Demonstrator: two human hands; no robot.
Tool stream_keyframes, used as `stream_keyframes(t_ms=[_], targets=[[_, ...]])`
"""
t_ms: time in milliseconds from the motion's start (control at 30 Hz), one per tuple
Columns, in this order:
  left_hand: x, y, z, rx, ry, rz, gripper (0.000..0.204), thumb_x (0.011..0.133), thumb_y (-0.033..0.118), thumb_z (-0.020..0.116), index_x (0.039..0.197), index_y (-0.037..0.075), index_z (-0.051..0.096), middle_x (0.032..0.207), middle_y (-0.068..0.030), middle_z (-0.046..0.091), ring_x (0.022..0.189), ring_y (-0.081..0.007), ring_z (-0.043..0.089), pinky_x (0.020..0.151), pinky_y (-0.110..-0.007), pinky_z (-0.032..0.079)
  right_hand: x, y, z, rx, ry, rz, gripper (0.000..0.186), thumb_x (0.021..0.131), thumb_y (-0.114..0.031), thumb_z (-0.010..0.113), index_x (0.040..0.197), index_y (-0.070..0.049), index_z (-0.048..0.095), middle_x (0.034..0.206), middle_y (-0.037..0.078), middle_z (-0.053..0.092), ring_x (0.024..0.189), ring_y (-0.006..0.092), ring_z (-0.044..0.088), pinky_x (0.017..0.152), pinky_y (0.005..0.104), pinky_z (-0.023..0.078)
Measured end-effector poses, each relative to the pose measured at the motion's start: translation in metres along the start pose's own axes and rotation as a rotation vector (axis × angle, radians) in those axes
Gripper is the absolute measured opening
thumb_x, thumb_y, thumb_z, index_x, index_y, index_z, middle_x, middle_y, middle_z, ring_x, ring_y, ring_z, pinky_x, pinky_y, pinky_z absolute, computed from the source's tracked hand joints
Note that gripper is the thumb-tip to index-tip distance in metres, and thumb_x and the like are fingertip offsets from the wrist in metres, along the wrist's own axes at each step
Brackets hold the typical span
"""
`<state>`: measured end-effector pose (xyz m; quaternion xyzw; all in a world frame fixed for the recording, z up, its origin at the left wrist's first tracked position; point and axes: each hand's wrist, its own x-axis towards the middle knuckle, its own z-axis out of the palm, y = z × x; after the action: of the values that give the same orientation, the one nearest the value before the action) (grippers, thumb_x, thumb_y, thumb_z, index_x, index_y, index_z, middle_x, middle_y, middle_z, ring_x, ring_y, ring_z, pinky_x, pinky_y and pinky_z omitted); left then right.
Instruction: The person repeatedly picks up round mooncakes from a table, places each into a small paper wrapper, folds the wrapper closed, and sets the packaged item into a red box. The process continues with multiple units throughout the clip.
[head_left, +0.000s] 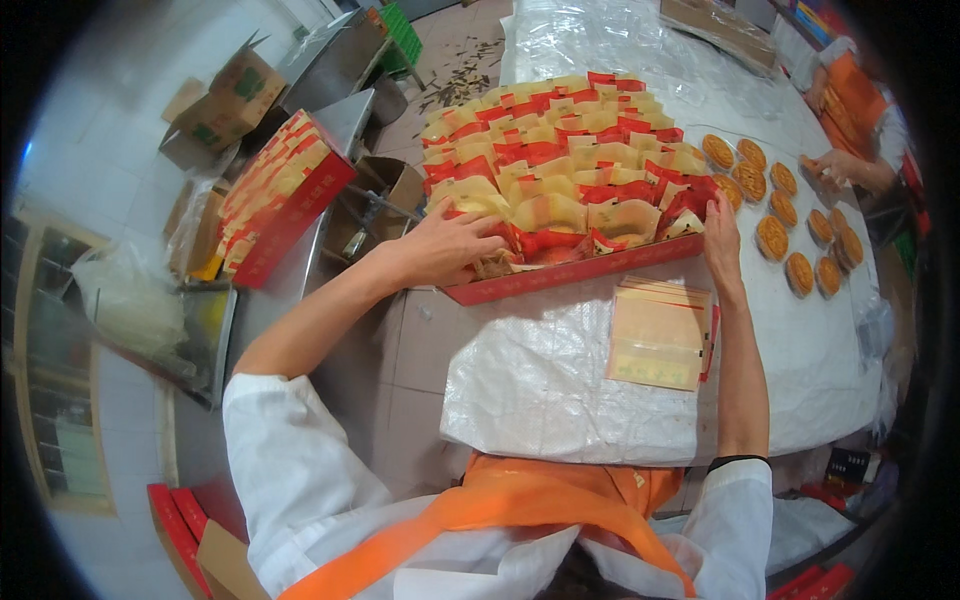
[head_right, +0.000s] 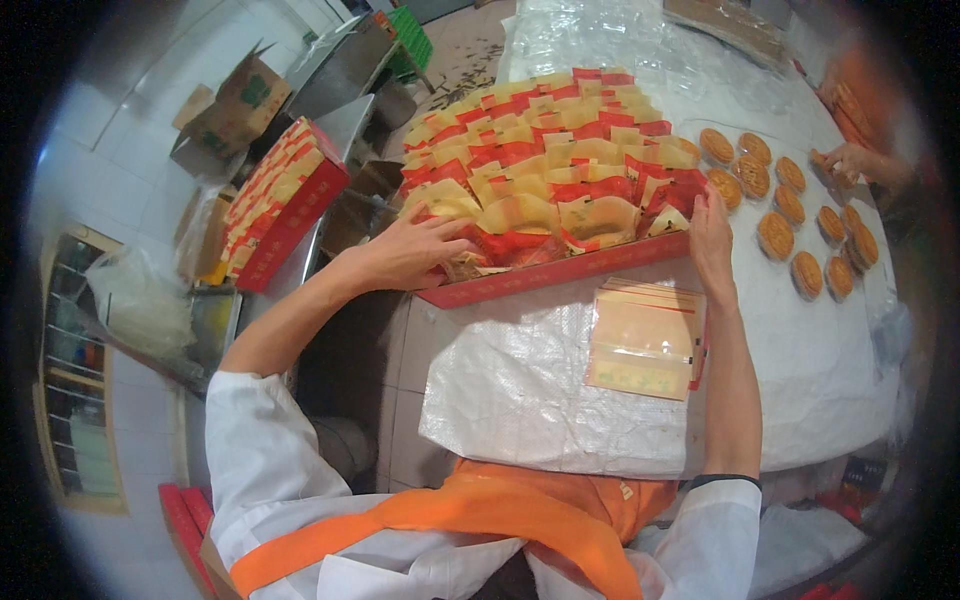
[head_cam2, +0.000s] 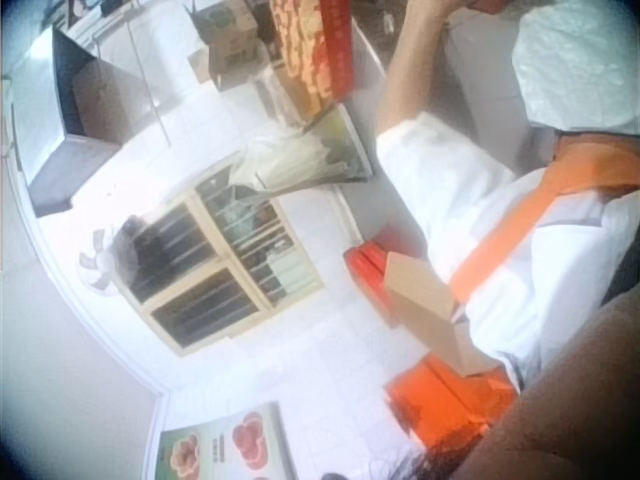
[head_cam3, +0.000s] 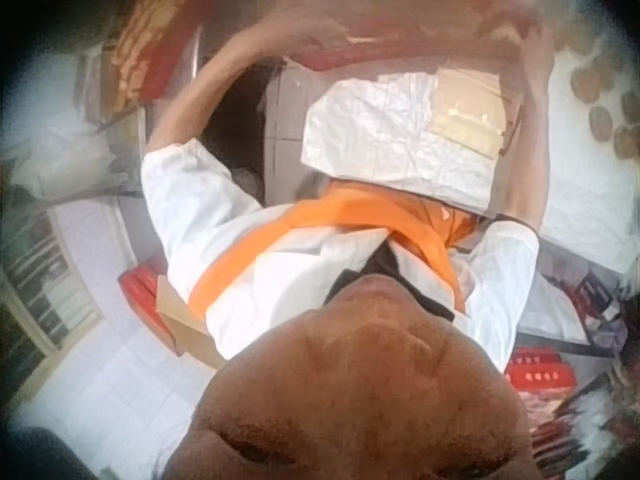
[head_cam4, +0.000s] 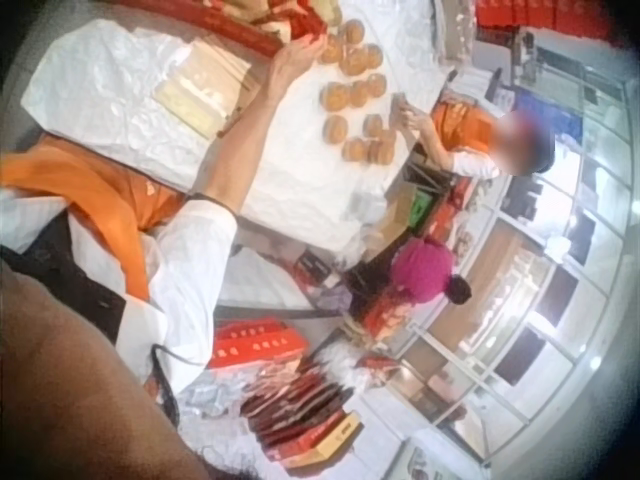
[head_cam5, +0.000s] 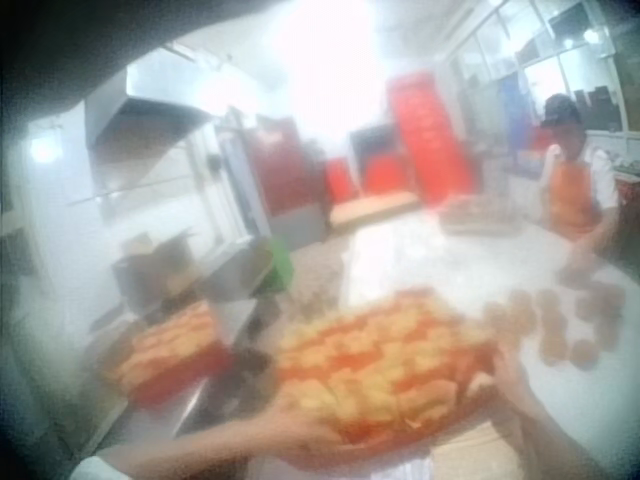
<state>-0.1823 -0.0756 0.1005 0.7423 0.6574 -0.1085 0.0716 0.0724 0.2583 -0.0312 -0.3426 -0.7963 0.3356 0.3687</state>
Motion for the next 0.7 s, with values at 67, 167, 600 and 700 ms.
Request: stream_keyframes(t_ms=[67,167,600,700], targets=[[0.005,0.004,-0.002,0.068,0.002,-0.017,0.04,0.081,0.024,0.066,0.117,0.014,0.053,0.126,-0.0116,0.05,0.123,-0.0243,0.048,0.104,-0.057,0.026,0.001,0.004,0.001,-0.012,-0.001,-0.006,0.042,0.099,-0.025,0.038,0.131,0.002,0.046,0.133,0.021,0.049,0.126,0.0324,0.045,0.106,0.0373,0.033],[0.013,0.005,0.002,0.051,0.002,-0.066,0.034,0.081,0.022,0.064,0.113,0.013,0.054,0.128,-0.011,0.051,0.12,-0.0246,0.051,0.104,-0.056,0.026,0.005,0.009,0.003,-0.078,-0.005,-0.006,0.042,0.099,-0.024,0.038,0.13,0.001,0.047,0.132,0.021,0.05,0.125,0.0326,0.046,0.106,0.0372,0.033],[-0.01,-0.011,0.023,-0.107,0.224,-0.004,0.043,0.078,0.023,0.071,0.114,0.011,0.052,0.139,-0.0111,0.046,0.126,-0.0294,0.045,0.11,-0.05,0.028,0.005,0.02,0.003,0.024,-0.014,-0.025,0.044,0.1,-0.027,0.036,0.131,0.003,0.046,0.132,0.02,0.05,0.124,0.031,0.046,0.105,0.0362,0.033],[-0.017,-0.005,0.028,-0.164,0.436,0.014,0.039,0.075,0.023,0.074,0.107,0.01,0.056,0.141,-0.0106,0.044,0.127,-0.0291,0.045,0.11,-0.049,0.029,0.002,0.007,-0.003,0.006,-0.047,-0.054,0.044,0.1,-0.028,0.036,0.13,0.003,0.046,0.133,0.02,0.048,0.124,0.0332,0.045,0.105,0.0375,0.032]])
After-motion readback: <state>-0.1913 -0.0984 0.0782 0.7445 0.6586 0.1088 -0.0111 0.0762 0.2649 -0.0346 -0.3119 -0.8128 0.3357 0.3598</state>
